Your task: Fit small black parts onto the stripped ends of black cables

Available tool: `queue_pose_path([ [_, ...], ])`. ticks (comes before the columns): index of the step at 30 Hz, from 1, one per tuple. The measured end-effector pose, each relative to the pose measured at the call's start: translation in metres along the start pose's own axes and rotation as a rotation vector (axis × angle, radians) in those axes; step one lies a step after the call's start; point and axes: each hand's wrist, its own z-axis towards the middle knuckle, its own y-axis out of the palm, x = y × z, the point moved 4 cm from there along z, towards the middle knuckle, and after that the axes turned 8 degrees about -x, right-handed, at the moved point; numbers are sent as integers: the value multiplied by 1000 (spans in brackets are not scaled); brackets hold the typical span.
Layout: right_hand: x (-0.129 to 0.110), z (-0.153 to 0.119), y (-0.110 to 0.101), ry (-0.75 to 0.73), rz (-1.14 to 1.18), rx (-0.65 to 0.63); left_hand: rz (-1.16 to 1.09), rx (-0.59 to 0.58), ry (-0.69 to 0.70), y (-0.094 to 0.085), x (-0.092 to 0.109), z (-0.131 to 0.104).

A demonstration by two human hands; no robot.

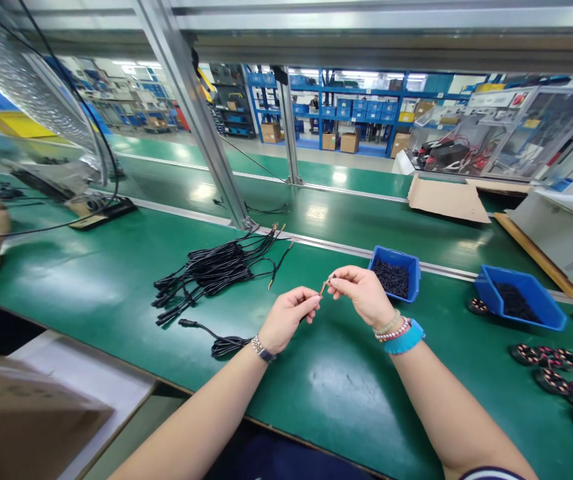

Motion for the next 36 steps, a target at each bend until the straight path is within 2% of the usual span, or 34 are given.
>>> queue_pose_path([
  [6,1,0,0,26,-62,-35,13,4,-15,0,1,0],
  [14,13,1,9,98,-165,-92,-12,-5,20,1,0,0],
  [17,12,1,6,99,-158,-16,-40,32,36,-2,-1,1],
  [21,4,-1,0,-2,-121,138,-24,83,42,-5,-2,1],
  [26,-1,-3,4,-58,-158,150,1,124,54,-7,-2,0],
  [36,-3,-6,8,-52,-224,156,44,118,65,-7,-3,0],
])
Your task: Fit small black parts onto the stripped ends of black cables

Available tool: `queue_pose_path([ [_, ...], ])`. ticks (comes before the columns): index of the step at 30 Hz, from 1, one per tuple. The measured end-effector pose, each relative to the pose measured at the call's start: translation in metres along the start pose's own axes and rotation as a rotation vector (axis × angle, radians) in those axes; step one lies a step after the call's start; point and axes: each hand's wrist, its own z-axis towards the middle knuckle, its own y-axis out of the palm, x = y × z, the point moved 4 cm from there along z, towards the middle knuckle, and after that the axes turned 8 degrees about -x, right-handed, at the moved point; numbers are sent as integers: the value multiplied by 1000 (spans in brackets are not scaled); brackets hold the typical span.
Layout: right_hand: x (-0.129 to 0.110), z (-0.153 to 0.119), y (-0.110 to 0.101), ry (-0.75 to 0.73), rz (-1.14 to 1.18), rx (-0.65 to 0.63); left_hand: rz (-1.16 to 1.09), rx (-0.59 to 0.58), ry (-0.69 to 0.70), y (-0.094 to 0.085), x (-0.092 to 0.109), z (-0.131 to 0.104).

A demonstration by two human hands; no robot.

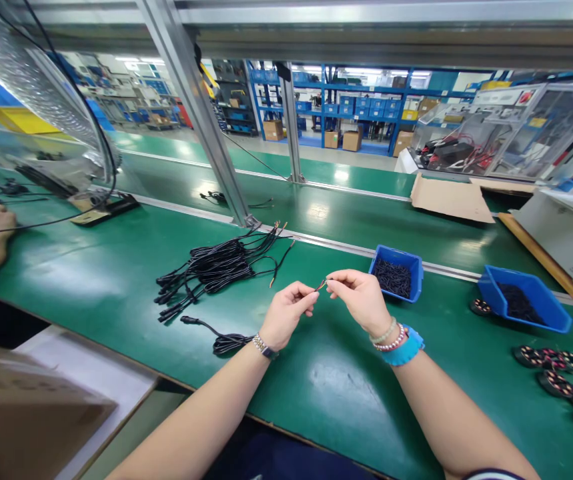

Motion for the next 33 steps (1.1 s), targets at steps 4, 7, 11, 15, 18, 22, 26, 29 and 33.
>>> queue_pose_path([
  [4,1,1,2,8,-8,-11,-1,-3,5,1,2,0],
  [7,8,1,7,52,24,-22,-14,-2,7,1,3,-1],
  [11,17,1,15,127,121,-109,-28,-21,10,2,3,-1],
  [15,16,2,10,131,87,-104,-20,19,16,-1,3,-1],
  [18,9,1,0,58,19,22,31,73,44,-5,2,0],
  [22,2,-1,-3,-12,-48,92,78,82,56,-6,1,0],
  [26,3,0,0,-2,-67,82,82,76,55,-4,2,0],
  [29,4,0,2,12,-56,74,84,72,55,-4,3,-1],
  [33,3,0,1,30,-46,69,85,74,63,-4,3,-1],
])
